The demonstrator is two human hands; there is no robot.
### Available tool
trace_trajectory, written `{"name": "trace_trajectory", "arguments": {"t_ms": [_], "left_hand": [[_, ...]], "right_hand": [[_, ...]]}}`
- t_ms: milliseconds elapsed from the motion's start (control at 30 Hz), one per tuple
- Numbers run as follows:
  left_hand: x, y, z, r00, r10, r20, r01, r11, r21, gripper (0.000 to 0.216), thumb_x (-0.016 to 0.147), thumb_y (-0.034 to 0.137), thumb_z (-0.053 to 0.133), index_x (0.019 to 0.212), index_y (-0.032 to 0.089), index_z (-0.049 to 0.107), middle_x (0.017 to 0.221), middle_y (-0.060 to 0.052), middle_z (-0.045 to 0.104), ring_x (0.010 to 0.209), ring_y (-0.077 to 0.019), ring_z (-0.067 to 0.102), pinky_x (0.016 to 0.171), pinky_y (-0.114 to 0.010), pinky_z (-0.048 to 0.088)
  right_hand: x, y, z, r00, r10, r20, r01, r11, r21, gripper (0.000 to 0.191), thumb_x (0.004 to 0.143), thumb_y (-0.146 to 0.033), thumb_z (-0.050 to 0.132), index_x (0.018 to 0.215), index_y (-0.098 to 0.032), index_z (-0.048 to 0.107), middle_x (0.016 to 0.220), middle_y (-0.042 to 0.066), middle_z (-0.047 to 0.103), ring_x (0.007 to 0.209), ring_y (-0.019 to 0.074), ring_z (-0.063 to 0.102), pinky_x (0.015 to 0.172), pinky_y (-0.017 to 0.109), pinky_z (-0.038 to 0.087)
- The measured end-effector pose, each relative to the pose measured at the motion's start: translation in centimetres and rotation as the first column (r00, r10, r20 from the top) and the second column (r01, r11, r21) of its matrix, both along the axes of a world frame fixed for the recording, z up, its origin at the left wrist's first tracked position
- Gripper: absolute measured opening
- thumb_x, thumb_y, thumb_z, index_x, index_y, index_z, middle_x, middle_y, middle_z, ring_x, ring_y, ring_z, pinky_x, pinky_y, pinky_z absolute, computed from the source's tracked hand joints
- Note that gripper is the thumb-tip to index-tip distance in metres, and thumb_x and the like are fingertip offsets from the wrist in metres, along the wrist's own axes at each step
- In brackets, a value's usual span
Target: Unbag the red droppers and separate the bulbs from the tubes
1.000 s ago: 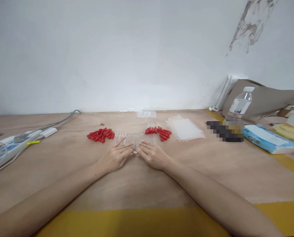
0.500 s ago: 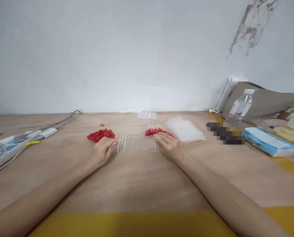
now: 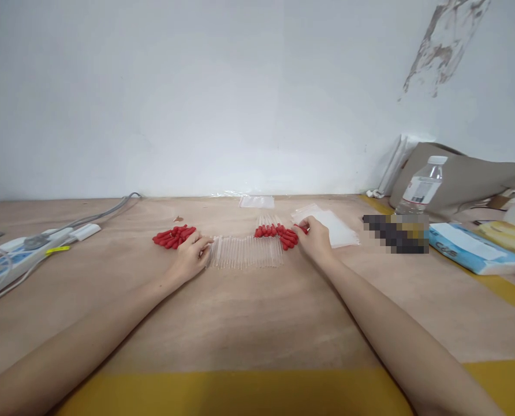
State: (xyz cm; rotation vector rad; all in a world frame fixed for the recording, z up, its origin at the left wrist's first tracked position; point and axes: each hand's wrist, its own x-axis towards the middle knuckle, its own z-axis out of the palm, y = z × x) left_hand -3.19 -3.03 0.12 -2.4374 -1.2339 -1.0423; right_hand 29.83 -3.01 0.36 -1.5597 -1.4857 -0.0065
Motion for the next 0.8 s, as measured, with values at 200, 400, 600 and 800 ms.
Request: {"name": "trace_trajectory", "arguments": {"t_ms": [200,400,600,800], "left_hand": [[0.4,-1.3,0.6,0.995,-0.099,-0.01,0.098,0.994,-0.045,0.026,0.08,0.032,0.051,0.097,0.015,0.06,0.092,-0.008,0.057,0.084,-0.0178,0.056,0.078,-0.031,0.047],[-0.9,-2.4,1.2,0.969,-0.194,-0.156,0.176,0.977,-0.12,0.051,0.075,0.046,0.055,0.117,0.017,0.051,0.119,-0.012,0.053,0.113,-0.0274,0.046,0.094,-0.045,0.038],[-1.6,-1.9,1.0,0.951,-0.245,-0.19,0.194,0.948,-0.251,0.045,0.081,0.043,0.05,0.12,0.02,0.05,0.123,-0.009,0.052,0.121,-0.0247,0.041,0.101,-0.047,0.032],[-1.3,-1.4,1.0,0.962,-0.235,-0.139,0.203,0.957,-0.207,0.043,0.077,0.045,0.054,0.112,0.02,0.056,0.115,-0.011,0.057,0.116,-0.026,0.045,0.098,-0.048,0.034]], "right_hand": [[0.7,1.2,0.3,1.0,0.008,-0.018,-0.011,0.988,-0.155,0.022,0.07,-0.028,0.049,0.086,-0.016,0.059,0.08,0.004,0.064,0.062,0.013,0.055,0.06,0.025,0.041],[1.2,2.7,1.6,0.996,0.03,0.083,-0.009,0.97,-0.242,0.019,0.068,-0.03,0.055,0.078,-0.016,0.063,0.08,0.005,0.065,0.072,0.0157,0.057,0.063,0.025,0.04],[1.4,4.2,2.2,0.985,0.077,0.157,-0.006,0.913,-0.409,0.017,0.069,-0.028,0.057,0.059,-0.016,0.065,0.059,0.003,0.063,0.06,0.0143,0.055,0.054,0.023,0.035],[-0.6,5.1,3.0,0.979,0.102,0.176,-0.011,0.893,-0.451,0.024,0.07,-0.04,0.055,0.068,-0.018,0.066,0.064,0.001,0.064,0.058,0.0123,0.055,0.052,0.022,0.035]]}}
